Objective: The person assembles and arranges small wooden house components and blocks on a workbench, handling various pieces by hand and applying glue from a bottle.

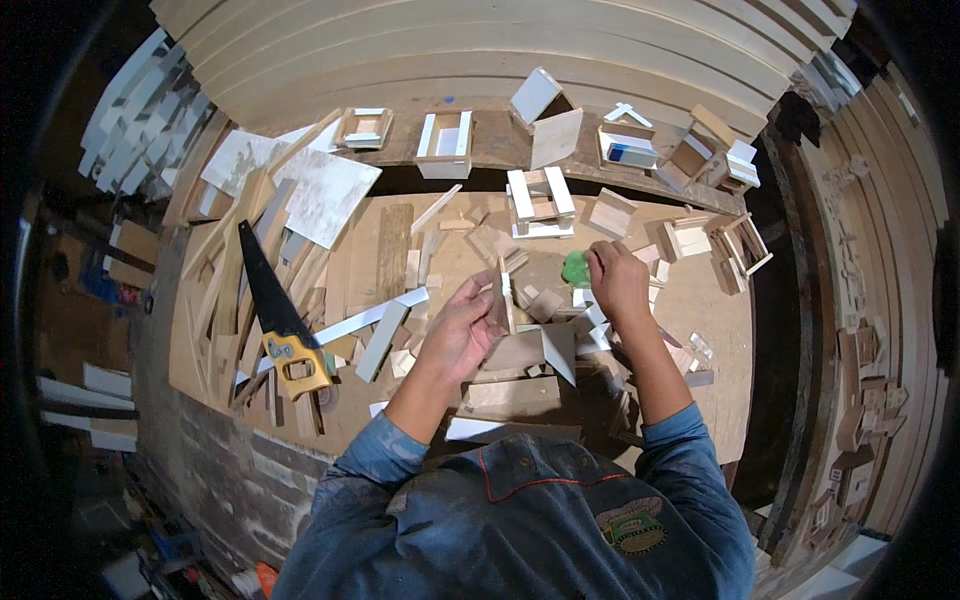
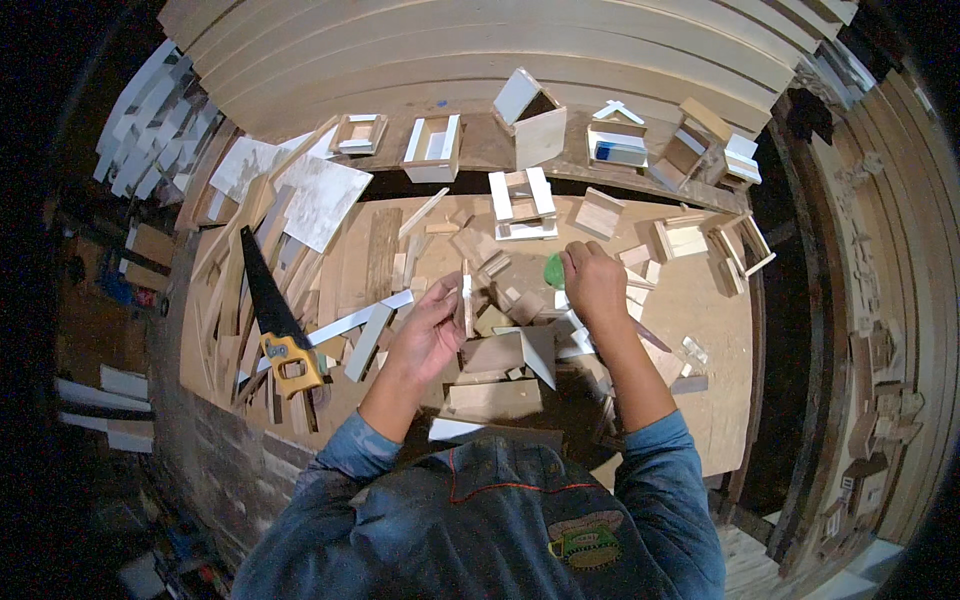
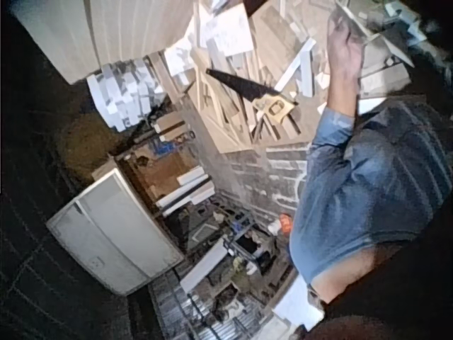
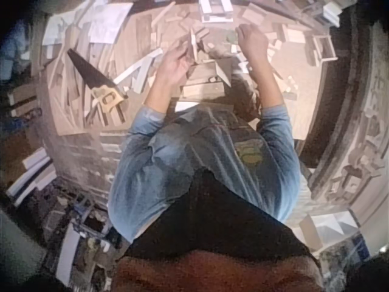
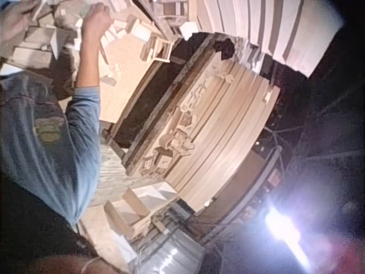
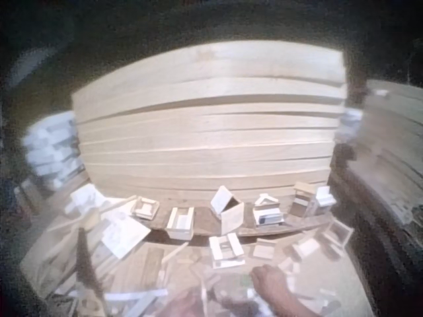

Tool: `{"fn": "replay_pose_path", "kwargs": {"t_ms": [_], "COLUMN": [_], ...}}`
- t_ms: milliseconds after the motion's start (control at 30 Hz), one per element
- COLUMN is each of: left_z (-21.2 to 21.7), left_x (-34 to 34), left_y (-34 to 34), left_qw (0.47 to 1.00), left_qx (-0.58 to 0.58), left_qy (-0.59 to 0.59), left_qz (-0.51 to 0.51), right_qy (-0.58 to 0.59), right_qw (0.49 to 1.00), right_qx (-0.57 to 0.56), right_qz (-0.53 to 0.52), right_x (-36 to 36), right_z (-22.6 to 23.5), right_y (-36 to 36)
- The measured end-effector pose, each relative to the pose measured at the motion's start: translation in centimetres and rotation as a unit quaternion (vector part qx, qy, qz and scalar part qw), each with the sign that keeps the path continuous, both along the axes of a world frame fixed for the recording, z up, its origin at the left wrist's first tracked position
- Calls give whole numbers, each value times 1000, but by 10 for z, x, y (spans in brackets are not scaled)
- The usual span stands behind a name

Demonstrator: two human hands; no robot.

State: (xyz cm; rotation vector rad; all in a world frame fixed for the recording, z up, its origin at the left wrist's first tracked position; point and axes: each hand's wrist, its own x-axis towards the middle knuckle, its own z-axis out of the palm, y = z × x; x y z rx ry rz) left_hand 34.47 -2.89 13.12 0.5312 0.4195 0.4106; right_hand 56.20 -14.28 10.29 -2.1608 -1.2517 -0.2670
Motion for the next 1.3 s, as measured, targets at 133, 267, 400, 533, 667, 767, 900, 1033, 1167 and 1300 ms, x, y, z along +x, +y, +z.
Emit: {"fn": "replay_pose_path", "kwargs": {"t_ms": [133,267,400,533,667,767,900,1033,1167,1300], "left_z": [-10,-13,-6,-9,-12,-12,-6,-14,-19,-14], "left_x": [-3,-5,-4,-4,0,1,5,3,2,2], "left_y": [2,7,5,5,5,2,-2,-2,-3,-6], "left_qw": [997,993,989,990,990,990,990,990,990,990], "left_qx": [-22,-76,-127,-119,-118,-125,-133,-126,-123,-119], "left_qy": [-68,-84,-70,-70,-78,-62,-47,-64,-62,-67], "left_qz": [-11,-17,6,-4,-17,-5,2,-24,-24,-31], "right_qy": [24,24,25,36,26,60,78,80,87,49], "right_qw": [999,999,998,998,999,998,995,994,994,997], "right_qx": [19,23,-5,15,6,16,36,58,39,-2], "right_qz": [-15,-33,-63,-55,-29,-33,-46,-49,-56,-65], "right_x": [1,-3,-7,-6,1,0,5,9,3,-2], "right_z": [-9,-8,3,8,-1,-2,-18,-29,-28,-19], "right_y": [-1,-3,-8,-10,-10,-10,-8,-6,-2,-3]}}
